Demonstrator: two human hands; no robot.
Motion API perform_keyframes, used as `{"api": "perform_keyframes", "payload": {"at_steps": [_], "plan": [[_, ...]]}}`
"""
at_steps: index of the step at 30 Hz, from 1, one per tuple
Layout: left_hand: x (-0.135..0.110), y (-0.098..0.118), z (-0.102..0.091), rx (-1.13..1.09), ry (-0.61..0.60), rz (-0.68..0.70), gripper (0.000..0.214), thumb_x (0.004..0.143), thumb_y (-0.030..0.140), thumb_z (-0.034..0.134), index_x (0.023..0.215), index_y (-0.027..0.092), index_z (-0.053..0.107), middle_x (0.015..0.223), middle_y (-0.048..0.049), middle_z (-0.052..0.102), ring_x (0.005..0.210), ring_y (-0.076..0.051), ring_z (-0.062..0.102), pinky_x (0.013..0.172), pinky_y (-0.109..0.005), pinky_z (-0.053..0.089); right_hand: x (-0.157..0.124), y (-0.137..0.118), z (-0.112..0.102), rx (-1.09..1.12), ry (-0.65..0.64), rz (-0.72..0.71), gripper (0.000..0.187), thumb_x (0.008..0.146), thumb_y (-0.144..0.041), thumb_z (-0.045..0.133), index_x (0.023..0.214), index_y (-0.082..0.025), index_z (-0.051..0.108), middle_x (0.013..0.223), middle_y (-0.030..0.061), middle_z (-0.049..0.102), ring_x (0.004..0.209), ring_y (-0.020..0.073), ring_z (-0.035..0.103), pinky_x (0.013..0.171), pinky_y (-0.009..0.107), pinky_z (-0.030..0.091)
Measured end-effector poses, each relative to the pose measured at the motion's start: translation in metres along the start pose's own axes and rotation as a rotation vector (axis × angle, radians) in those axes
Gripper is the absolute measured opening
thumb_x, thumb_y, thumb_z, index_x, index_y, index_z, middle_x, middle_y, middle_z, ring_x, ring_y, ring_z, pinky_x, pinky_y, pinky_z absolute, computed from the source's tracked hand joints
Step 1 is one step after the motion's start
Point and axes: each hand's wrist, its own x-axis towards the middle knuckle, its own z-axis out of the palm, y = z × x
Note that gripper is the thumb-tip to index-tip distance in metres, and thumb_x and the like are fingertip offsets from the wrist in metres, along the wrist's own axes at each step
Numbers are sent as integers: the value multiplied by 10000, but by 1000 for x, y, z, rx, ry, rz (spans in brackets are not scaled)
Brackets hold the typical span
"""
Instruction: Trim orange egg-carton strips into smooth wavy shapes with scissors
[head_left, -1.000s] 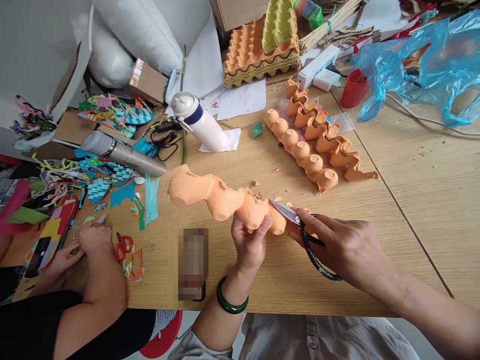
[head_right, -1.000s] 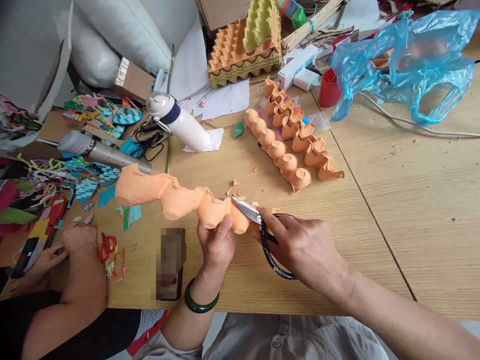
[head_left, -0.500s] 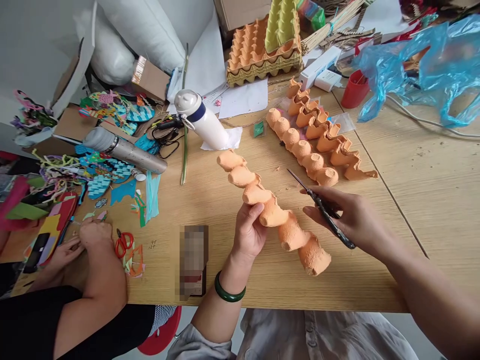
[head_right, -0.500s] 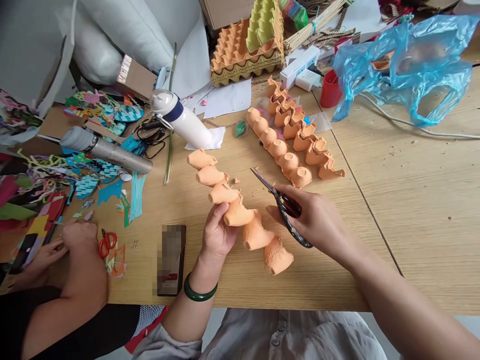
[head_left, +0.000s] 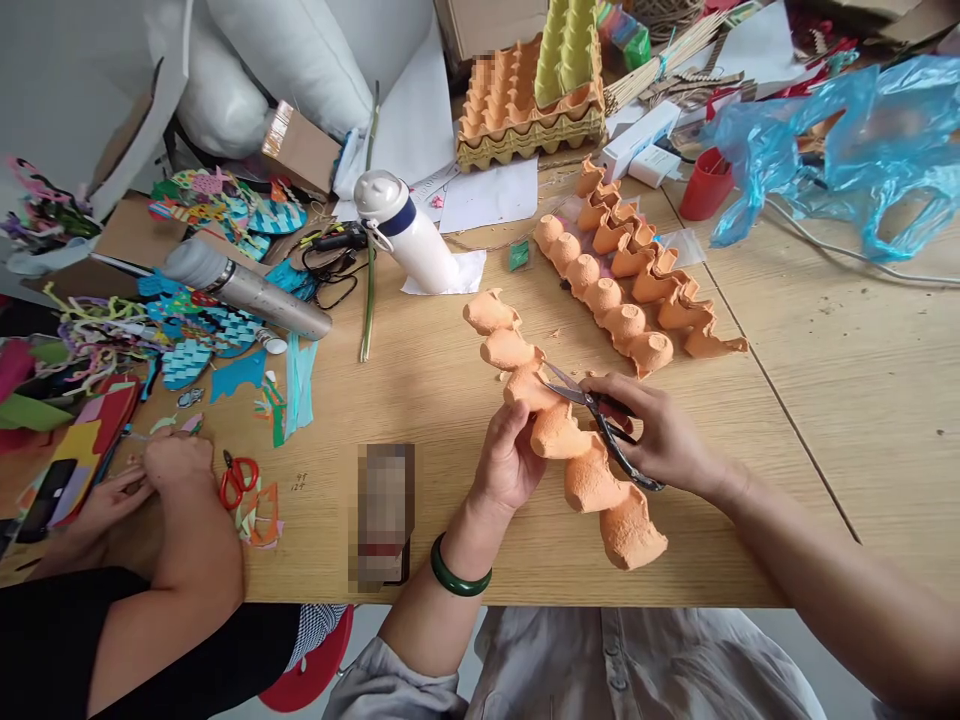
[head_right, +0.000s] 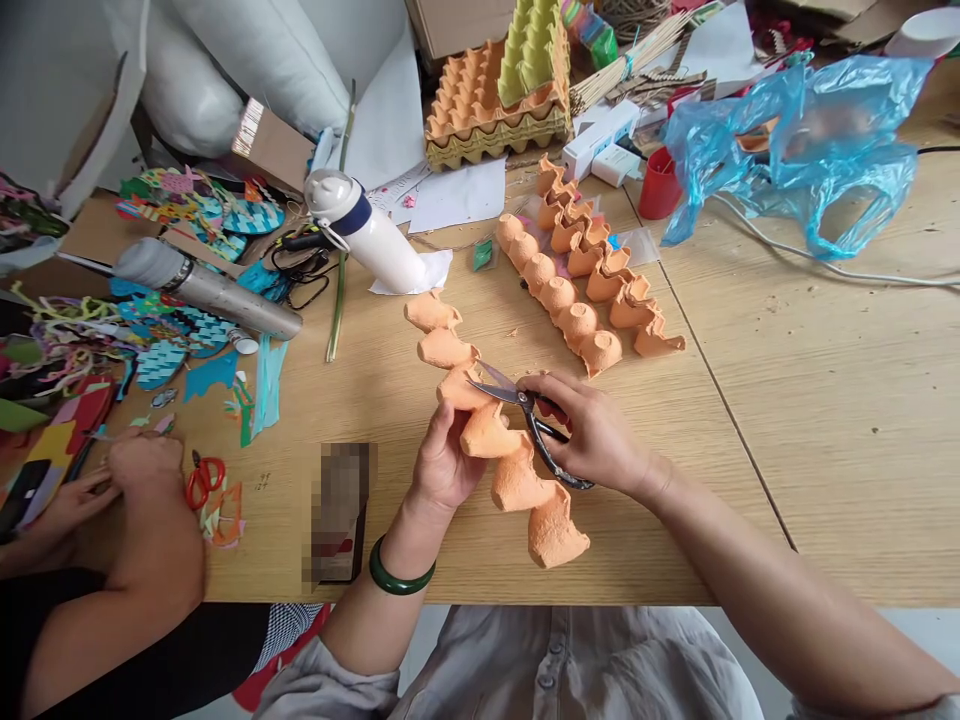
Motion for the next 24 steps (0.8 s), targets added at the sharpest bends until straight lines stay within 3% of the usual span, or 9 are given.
{"api": "perform_keyframes", "payload": {"at_steps": [5,10,14,24], "plan": [[-1,-2,5,40,19,19,527,749,603,807,1055,182,727,1051,-71,755,1022,-246,701,959,-373,538,-3,2,6,-193,56,-26,331,928,-254,593,1247,-174,632,901,59,660,694,154,599,637,278,488],[0,1,5,-17,78,22,513,723,614,820,1031,220,708,899,-20,721,827,-197,687,816,-356,570,-4,3,-4,-205,95,-3,381,881,-191,597,1260,-184,631,855,38,649,675,151,598,617,272,478],[1,1,7,-47,98,-27,529,792,671,732,1076,224,713,960,-42,739,847,-208,707,746,-331,579,-3,4,-6,-225,59,-30,403,888,-185,592,1290,-183,612,877,42,659,700,153,610,640,274,486],[0,-6,7,-48,-5,-6,514,875,644,665,1135,209,747,1150,-68,764,1117,-269,713,1004,-405,560,1,10,6,-440,65,-196,363,945,-238,565,1282,-125,638,977,99,704,814,194,668,674,291,517]]}}
